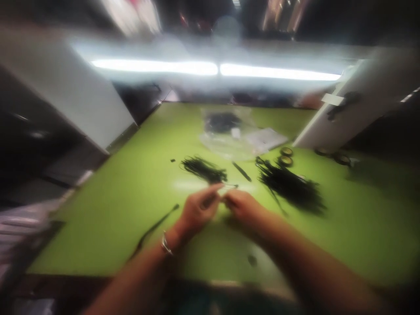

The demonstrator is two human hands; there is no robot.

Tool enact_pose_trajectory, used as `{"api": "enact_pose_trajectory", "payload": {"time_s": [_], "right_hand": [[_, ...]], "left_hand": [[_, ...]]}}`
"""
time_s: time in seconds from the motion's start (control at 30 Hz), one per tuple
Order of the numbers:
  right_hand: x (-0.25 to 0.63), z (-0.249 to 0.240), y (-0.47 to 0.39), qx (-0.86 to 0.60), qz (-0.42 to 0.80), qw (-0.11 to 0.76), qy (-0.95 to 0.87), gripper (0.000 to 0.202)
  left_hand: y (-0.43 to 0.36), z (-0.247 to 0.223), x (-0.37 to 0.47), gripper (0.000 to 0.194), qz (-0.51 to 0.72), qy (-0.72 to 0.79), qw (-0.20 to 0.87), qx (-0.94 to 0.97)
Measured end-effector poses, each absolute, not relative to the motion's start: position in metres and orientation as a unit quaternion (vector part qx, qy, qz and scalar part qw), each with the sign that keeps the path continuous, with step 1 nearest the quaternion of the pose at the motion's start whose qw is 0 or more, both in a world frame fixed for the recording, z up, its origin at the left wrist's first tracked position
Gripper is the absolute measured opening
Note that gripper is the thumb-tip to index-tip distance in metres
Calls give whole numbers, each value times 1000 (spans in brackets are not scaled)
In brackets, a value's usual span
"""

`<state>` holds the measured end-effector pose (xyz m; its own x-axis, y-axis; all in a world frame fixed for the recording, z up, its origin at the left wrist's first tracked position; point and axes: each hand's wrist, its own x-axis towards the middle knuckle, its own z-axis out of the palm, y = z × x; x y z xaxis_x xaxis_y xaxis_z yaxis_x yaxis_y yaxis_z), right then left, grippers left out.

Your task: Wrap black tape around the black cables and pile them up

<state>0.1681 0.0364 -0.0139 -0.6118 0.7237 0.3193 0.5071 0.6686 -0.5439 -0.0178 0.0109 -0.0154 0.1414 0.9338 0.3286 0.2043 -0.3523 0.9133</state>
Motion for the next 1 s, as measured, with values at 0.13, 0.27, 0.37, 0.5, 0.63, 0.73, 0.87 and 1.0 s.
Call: {"api": "enact_pose_trajectory", "payload": {"time_s": [0.13,0.27,0.37,0.5,0.63,0.73,0.87,1.0], "right_hand": [[173,-8,36,-372,202,304,-853,17],[180,-1,38,-355,-37,322,-877,18],[185,-1,41,-308,-168,306,-885,16],[191,-7,45,-262,-211,318,-886,13],[186,-12,46,-258,-186,316,-894,13],[177,-12,41,-282,-130,300,-902,19],[167,-11,33,-326,-72,301,-893,24],[167,-11,33,-343,88,289,-889,15]], "left_hand": [[13,-6,-18,46,472,429,483,600],[16,5,-21,69,430,415,610,520],[18,7,-24,66,429,397,673,453],[18,8,-25,51,413,406,698,421],[16,3,-19,33,422,476,574,515],[14,-9,-14,22,452,512,444,580],[12,-24,-15,25,485,504,376,607],[11,-26,-18,30,509,435,325,668]]}}
